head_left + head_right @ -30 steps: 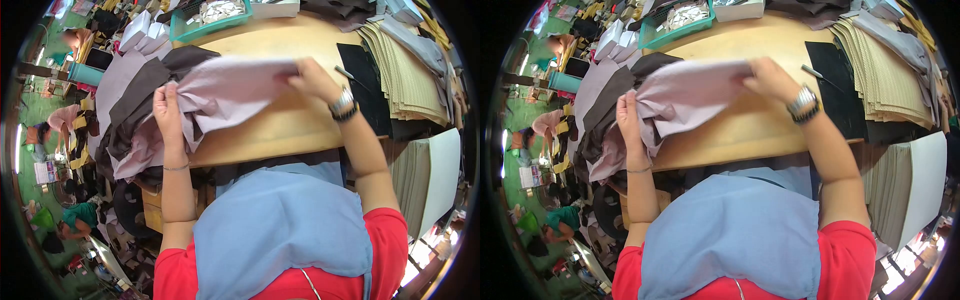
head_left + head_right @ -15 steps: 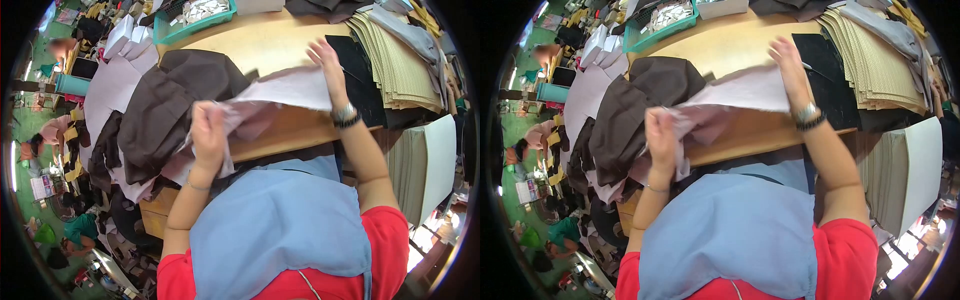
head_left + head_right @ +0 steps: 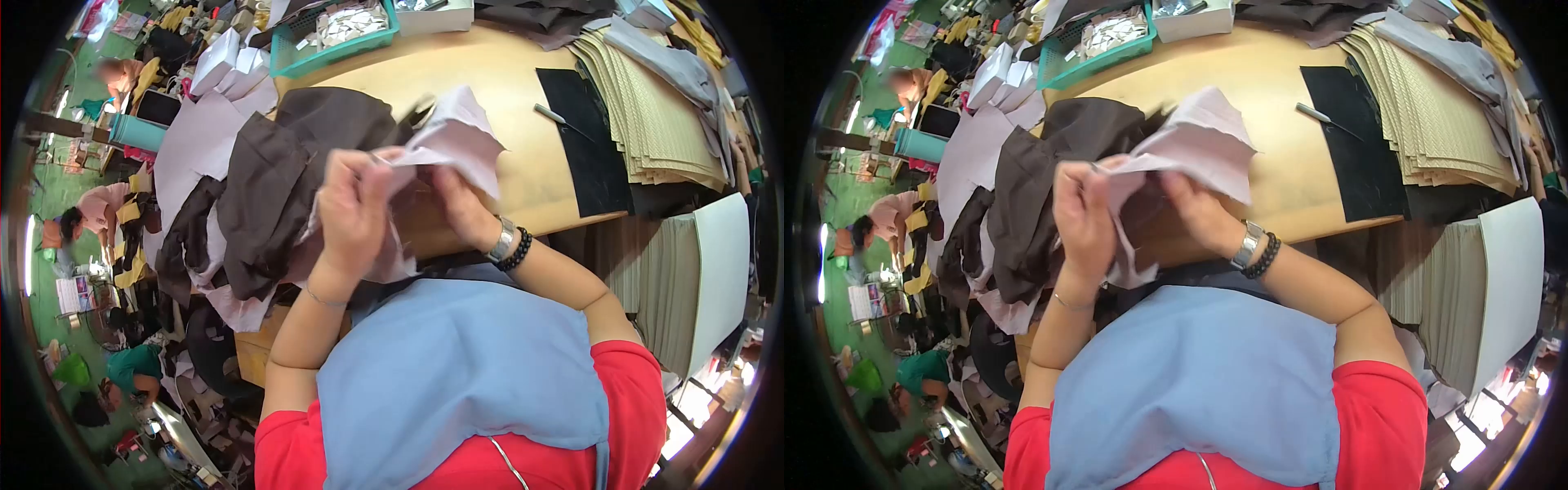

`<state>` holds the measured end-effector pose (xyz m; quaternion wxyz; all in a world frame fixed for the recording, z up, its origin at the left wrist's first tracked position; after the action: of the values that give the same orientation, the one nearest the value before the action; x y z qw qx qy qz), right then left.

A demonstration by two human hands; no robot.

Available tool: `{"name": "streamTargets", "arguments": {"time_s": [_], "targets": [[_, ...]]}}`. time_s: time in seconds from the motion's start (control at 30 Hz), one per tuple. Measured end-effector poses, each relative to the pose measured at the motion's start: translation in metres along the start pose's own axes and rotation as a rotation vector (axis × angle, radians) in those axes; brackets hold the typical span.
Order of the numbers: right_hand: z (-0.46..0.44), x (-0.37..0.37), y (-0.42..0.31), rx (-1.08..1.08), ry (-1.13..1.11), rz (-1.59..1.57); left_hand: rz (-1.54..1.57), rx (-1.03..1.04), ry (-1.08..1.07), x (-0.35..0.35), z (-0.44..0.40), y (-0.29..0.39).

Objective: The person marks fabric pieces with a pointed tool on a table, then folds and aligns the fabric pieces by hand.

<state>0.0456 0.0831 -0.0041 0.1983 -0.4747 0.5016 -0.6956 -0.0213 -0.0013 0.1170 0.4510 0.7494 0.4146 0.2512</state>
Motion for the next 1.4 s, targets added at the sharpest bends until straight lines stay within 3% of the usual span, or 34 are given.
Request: {"name": "streamTargets", "arguments": {"time_s": [0.03, 0.13, 0.17, 0.23, 0.27, 0.37, 0.43, 0.47, 0.5, 0.57, 0.63, 0.7, 0.73, 0.83, 0.87, 0.97, 1.0, 1.03, 1.1, 1.13, 1.23, 1.27, 1.37, 1.4], "targets": [[-0.009, -0.003, 0.014, 0.090, 0.012, -0.181, -0.183, 0.127, -0.132, 0.006, 0.010, 0.013], [-0.008, 0.020, -0.031, 0.229, -0.065, -0.336, -0.407, 0.402, -0.317, 0.029, 0.044, 0.016], [-0.014, 0.002, -0.013, 0.203, 0.052, -0.366, -0.527, 0.452, -0.395, 0.039, 0.056, 0.015], [-0.021, -0.035, 0.023, 0.136, 0.285, -0.408, -0.670, 0.378, -0.535, 0.055, 0.074, -0.003], [-0.012, -0.056, 0.035, 0.193, 0.110, -0.556, -0.674, 0.371, -0.537, 0.056, 0.079, -0.014], [0.020, -0.060, -0.012, 0.109, 0.363, -0.243, -0.676, 0.421, -0.594, 0.064, 0.079, -0.006], [0.033, -0.058, -0.055, -0.069, 0.503, 0.068, -0.543, 0.393, -0.721, 0.075, 0.082, -0.001], [0.032, -0.081, -0.030, 0.038, 0.487, 0.021, -0.474, 0.382, -0.785, 0.081, 0.082, 0.002], [0.033, -0.081, -0.031, 0.060, 0.508, -0.092, -0.358, 0.309, -0.852, 0.082, 0.073, -0.001], [0.031, -0.078, -0.034, 0.097, 0.541, -0.322, -0.238, 0.199, -0.664, 0.072, 0.021, -0.001], [0.028, -0.081, -0.022, 0.136, 0.404, -0.302, -0.263, 0.178, -0.377, 0.062, -0.035, -0.007], [0.027, -0.056, -0.043, 0.088, 0.353, -0.343, 0.170, -0.346, -0.446, 0.082, -0.044, -0.054], [0.022, -0.055, -0.047, 0.115, 0.349, -0.242, 0.297, -0.582, -0.678, 0.096, -0.032, -0.083], [-0.004, -0.074, -0.057, 0.067, 0.389, -0.216, 0.303, -0.875, -0.880, 0.094, -0.001, -0.116], [-0.011, -0.079, -0.055, 0.105, 0.314, -0.328, 0.327, -0.775, -0.862, 0.092, -0.008, -0.120], [-0.034, -0.111, -0.048, 0.067, 0.298, 0.020, 0.075, -0.636, -0.442, 0.058, -0.039, -0.155], [-0.052, -0.150, -0.016, 0.070, 0.355, 0.179, 0.010, -0.557, -0.306, 0.044, -0.052, -0.161], [-0.047, -0.151, -0.024, 0.076, 0.395, 0.262, -0.215, -0.225, -0.252, 0.028, -0.068, -0.172], [-0.040, -0.144, -0.055, 0.083, 0.462, 0.430, -0.757, -0.024, -0.150, 0.010, -0.069, -0.159], [-0.042, -0.153, -0.052, 0.091, 0.481, 0.422, -0.819, -0.017, -0.152, 0.009, -0.067, -0.156], [-0.039, -0.150, -0.091, -0.466, 0.584, 0.733, -0.969, 0.001, -0.163, 0.015, -0.061, -0.149], [-0.027, -0.128, -0.112, -0.680, 0.599, 0.978, -0.997, 0.002, -0.165, 0.019, -0.057, -0.145], [-0.004, -0.057, -0.118, -0.975, 0.281, 1.240, -1.037, -0.006, -0.215, 0.033, -0.036, -0.137], [-0.002, -0.042, -0.101, -0.907, 0.085, 1.236, -1.041, -0.007, -0.227, 0.036, -0.032, -0.133]]}}
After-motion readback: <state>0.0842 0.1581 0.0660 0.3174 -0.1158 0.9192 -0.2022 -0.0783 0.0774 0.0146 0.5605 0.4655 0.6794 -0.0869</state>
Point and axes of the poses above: each hand's wrist, its own z-axis away from the middle knuckle, its own x-axis out of the palm, y = z × x, the point moved 10 cm from there along -z, towards the middle knuckle, and after that the axes turned 11 degrees about y, right-handed, at the moved point
